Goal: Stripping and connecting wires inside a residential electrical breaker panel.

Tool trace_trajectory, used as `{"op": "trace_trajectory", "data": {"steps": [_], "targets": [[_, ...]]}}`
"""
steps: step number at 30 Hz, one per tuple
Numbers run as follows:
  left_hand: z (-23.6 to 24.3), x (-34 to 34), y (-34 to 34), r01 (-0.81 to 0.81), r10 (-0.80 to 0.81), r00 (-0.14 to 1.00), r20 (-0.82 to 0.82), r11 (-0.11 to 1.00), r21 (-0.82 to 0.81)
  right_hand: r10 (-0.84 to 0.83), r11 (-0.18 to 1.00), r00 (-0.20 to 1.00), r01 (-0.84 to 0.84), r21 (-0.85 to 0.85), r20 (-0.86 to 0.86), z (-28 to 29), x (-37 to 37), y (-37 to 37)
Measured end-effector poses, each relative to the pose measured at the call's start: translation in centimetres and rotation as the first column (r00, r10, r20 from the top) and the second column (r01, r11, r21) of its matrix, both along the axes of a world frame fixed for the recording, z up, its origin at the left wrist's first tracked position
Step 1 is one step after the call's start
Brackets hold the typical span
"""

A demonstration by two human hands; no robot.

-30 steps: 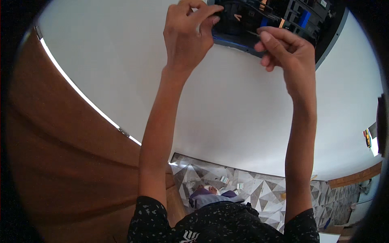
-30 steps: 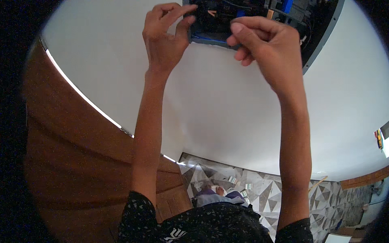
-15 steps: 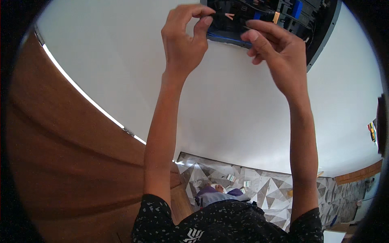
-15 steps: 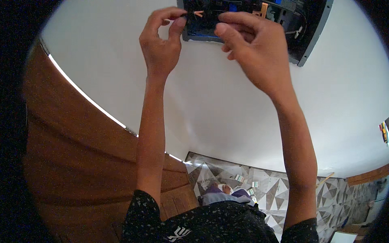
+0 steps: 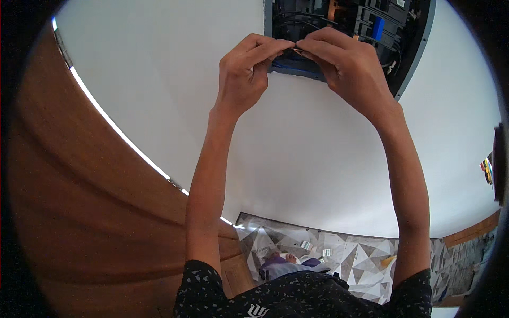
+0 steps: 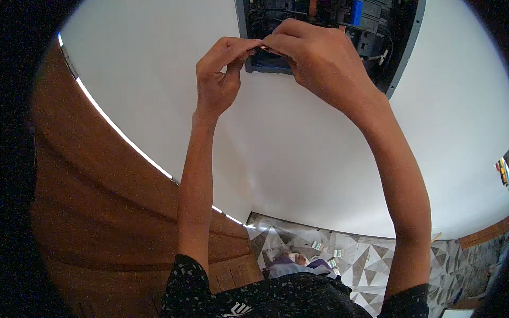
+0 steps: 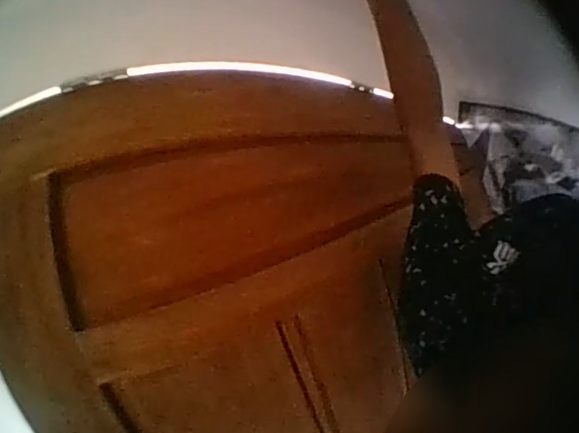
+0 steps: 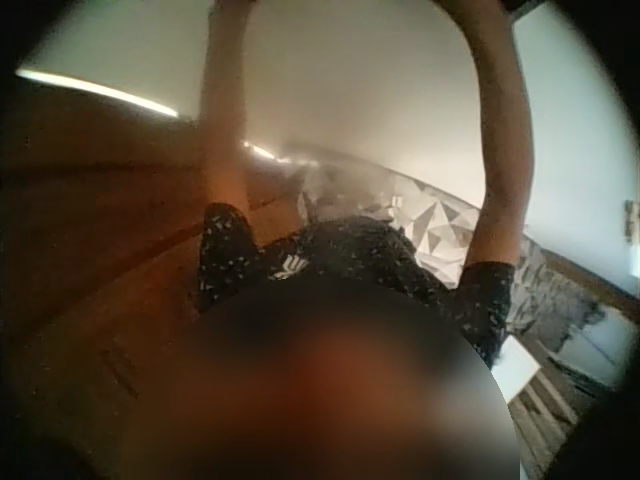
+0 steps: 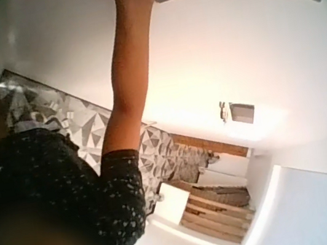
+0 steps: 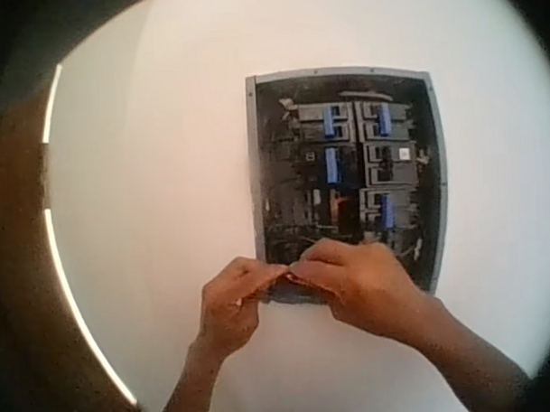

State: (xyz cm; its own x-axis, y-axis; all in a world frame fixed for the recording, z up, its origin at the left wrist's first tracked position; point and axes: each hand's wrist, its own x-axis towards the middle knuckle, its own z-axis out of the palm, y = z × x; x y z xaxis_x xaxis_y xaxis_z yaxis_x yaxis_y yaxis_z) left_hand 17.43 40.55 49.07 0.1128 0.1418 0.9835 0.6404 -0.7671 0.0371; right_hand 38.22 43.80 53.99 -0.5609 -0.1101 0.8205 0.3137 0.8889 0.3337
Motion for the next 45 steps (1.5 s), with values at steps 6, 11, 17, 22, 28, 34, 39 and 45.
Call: {"op": "trace_trajectory", "data": {"steps": [6, 11, 17, 22, 28, 34, 39, 45], "targets": [[0.5, 0.1, -0.4, -0.083, 0.084, 0.994, -0.074, 0.996, 0.019, -0.123, 0.941, 0.992, 0.106, 0.322, 0.034, 0.4, -0.3, 1.0], [1.1, -0.2, 0.1, -0.103, 0.112, 0.986, -0.124, 0.992, 0.073, -0.068, 0.880, 0.997, 0.070, 0.470, -0.022, 0.4, -0.6, 2.1], [1.8, -0.9, -0.1, -0.038, 0.032, 0.986, -0.165, 0.999, -0.036, -0.039, 0.917, 0.999, 0.043, 0.396, -0.016, 0.3, -0.4, 2.3], [1.9, -1.1, -0.1, 0.009, -0.020, 0.987, -0.161, 0.998, -0.069, -0.050, 0.916, 0.998, 0.032, 0.400, 0.036, 0.7, -0.1, 2.2], [2.3, -1.4, 0.3, 0.062, -0.082, 0.985, -0.155, 0.989, -0.133, -0.097, 0.927, 0.994, 0.070, 0.369, 0.056, 1.0, -0.1, 1.9], [1.8, -1.5, 0.4, 0.126, -0.138, 0.988, -0.067, 0.978, -0.167, 0.057, 0.981, 0.998, -0.049, 0.187, -0.036, -0.3, 0.0, 1.0], [1.8, -1.5, 0.1, 0.102, -0.117, 0.991, -0.066, 0.975, -0.199, 0.028, 0.993, 0.995, -0.016, 0.120, -0.099, -1.5, -1.1, 1.6], [1.9, -1.4, 0.2, 0.084, -0.104, 0.990, -0.099, 0.978, -0.190, 0.009, 0.991, 0.997, 0.001, 0.135, -0.078, -1.3, -1.1, 1.6]]}}
